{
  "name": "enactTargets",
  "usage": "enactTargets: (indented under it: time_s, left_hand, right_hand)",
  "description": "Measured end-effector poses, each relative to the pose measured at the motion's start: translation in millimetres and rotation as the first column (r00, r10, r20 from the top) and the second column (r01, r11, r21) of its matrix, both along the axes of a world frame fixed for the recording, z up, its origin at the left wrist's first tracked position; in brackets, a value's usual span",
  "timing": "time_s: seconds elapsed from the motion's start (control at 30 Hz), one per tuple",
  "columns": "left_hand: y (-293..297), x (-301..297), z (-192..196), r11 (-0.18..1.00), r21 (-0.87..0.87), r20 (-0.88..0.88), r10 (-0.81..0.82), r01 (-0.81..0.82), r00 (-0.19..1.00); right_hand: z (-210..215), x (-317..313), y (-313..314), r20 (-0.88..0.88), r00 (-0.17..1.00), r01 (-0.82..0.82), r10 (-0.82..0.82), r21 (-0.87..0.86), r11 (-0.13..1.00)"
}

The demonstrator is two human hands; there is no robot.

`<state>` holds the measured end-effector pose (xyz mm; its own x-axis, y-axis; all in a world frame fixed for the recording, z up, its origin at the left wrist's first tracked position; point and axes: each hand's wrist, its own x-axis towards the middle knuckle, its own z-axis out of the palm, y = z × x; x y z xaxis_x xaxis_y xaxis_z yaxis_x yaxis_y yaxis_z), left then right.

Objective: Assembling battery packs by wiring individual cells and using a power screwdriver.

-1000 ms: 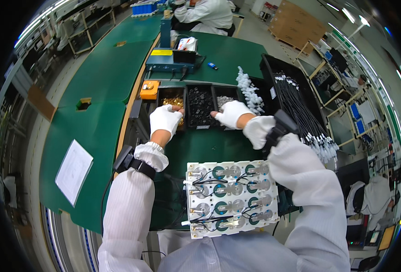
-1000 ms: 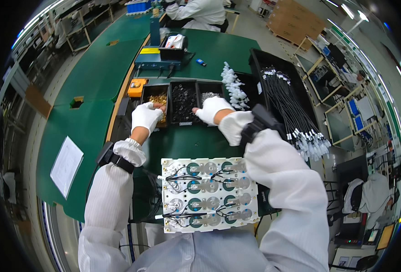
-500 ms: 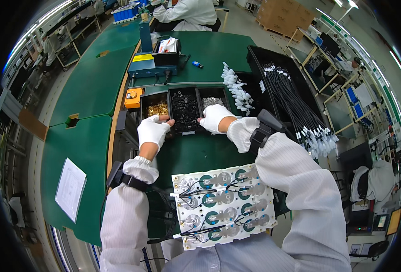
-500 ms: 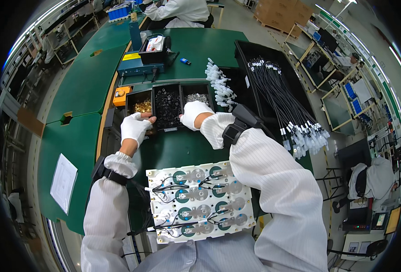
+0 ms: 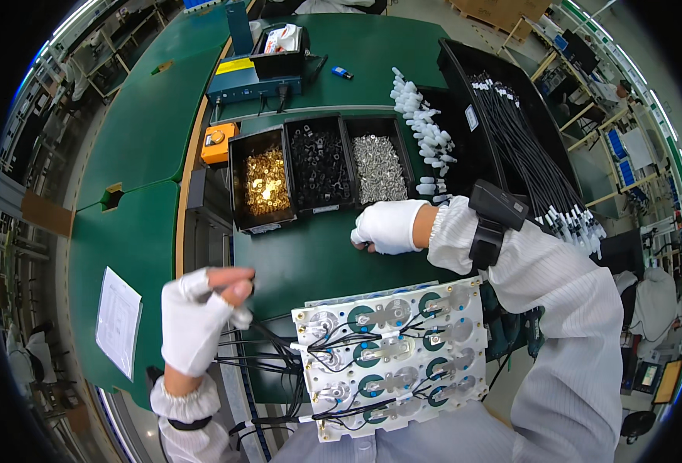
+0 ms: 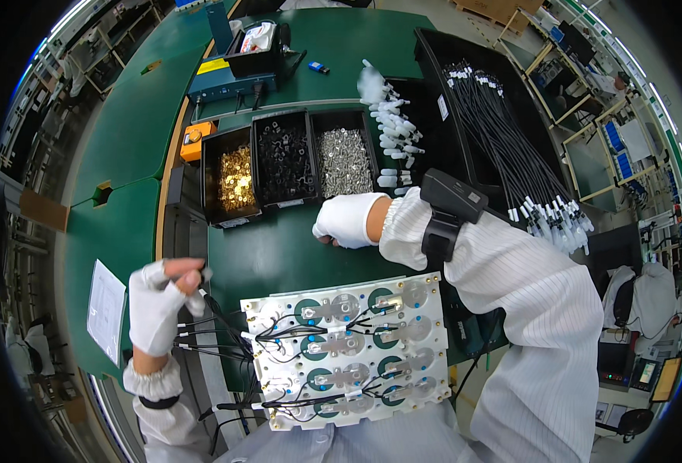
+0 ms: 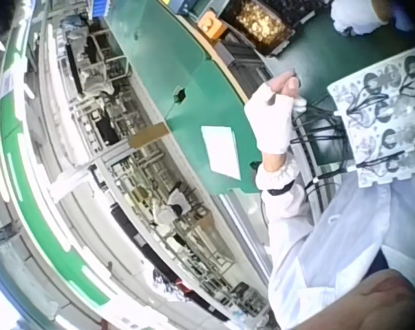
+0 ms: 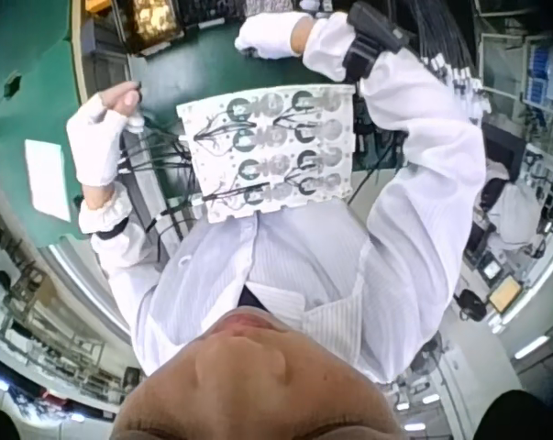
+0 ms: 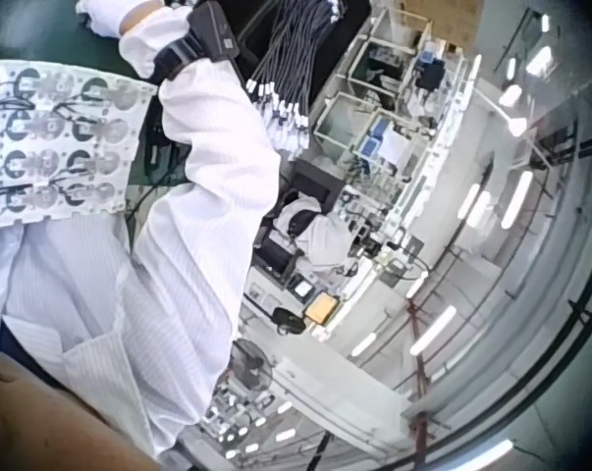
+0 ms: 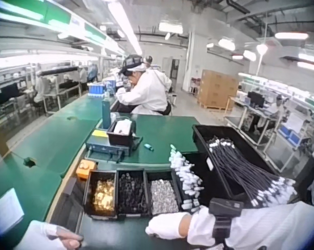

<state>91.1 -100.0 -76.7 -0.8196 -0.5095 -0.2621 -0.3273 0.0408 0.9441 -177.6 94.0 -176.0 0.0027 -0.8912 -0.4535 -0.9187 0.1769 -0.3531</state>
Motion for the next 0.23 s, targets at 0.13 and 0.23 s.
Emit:
enactTargets:
  time_s: [0.13, 0.23]
  left_hand:
    - [11.5, 32.3, -6.2, 1.0, -0.008, -0.042, 0.023, -0.023, 0.999]
    - [14.5, 54.9, -9.8, 0.995, -0.064, -0.046, 0.068, -0.071, 0.997]
  right_hand:
    - [-10.2, -1.0, -1.0, 0.017, 0.998, 0.056, -0.055, -0.06, 0.997]
    - [-6.4, 7.8, -3.5, -0.078, 0.991, 0.111, -0.108, 0.035, 0.993]
